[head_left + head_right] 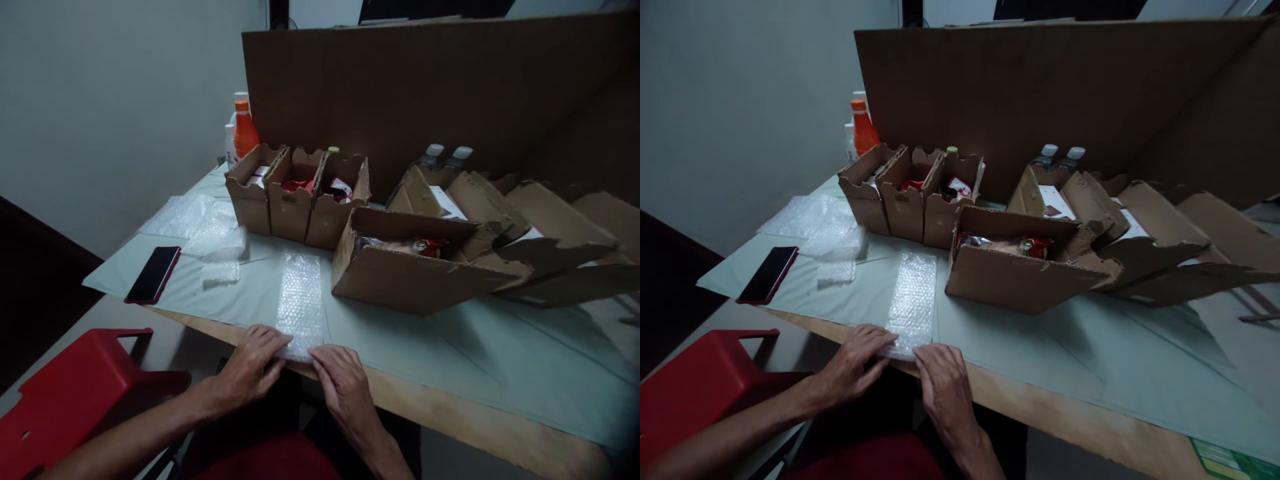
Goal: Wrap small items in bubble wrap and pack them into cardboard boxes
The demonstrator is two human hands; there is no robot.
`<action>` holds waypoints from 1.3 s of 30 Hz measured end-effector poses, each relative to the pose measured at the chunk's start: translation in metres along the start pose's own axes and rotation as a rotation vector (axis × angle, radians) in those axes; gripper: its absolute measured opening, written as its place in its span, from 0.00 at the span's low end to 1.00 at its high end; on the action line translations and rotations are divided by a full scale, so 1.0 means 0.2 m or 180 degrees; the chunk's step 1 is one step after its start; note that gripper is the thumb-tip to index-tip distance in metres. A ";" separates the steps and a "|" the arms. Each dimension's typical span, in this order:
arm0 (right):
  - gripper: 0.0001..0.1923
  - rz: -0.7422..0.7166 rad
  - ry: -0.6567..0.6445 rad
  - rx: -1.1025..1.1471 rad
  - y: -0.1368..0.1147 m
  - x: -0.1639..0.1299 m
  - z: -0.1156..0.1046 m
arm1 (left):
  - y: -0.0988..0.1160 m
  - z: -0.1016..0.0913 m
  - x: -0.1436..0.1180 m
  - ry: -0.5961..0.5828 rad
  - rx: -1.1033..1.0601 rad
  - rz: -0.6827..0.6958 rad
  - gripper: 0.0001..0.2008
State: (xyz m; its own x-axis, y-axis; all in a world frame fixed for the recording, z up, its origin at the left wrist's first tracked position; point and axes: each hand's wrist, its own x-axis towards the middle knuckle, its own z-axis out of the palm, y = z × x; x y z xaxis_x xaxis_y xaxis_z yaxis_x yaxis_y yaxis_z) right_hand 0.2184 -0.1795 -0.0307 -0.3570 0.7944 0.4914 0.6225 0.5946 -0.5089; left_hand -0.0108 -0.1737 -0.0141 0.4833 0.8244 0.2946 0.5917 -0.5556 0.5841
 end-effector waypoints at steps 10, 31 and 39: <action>0.14 -0.0231 0.0191 -0.0740 0.01 0.03 0.01 | -0.10 0.07 0.10 0.0394 0.0499 -0.0530 0.19; 0.18 0.0078 -0.0211 -0.0731 0.03 0.06 0.00 | -0.11 0.06 0.13 0.0496 0.0436 -0.0159 0.18; 0.12 0.0118 -0.0217 -0.0275 0.01 0.06 -0.05 | -0.08 -0.03 0.09 0.0084 -0.0143 -0.0110 0.22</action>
State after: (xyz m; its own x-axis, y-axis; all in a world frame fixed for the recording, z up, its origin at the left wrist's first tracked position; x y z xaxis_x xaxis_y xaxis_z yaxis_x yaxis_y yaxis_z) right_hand 0.2221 -0.1700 -0.0198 -0.3773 0.8240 0.4228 0.6928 0.5541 -0.4616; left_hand -0.0152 -0.1503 -0.0137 0.4456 0.8458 0.2933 0.5779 -0.5220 0.6274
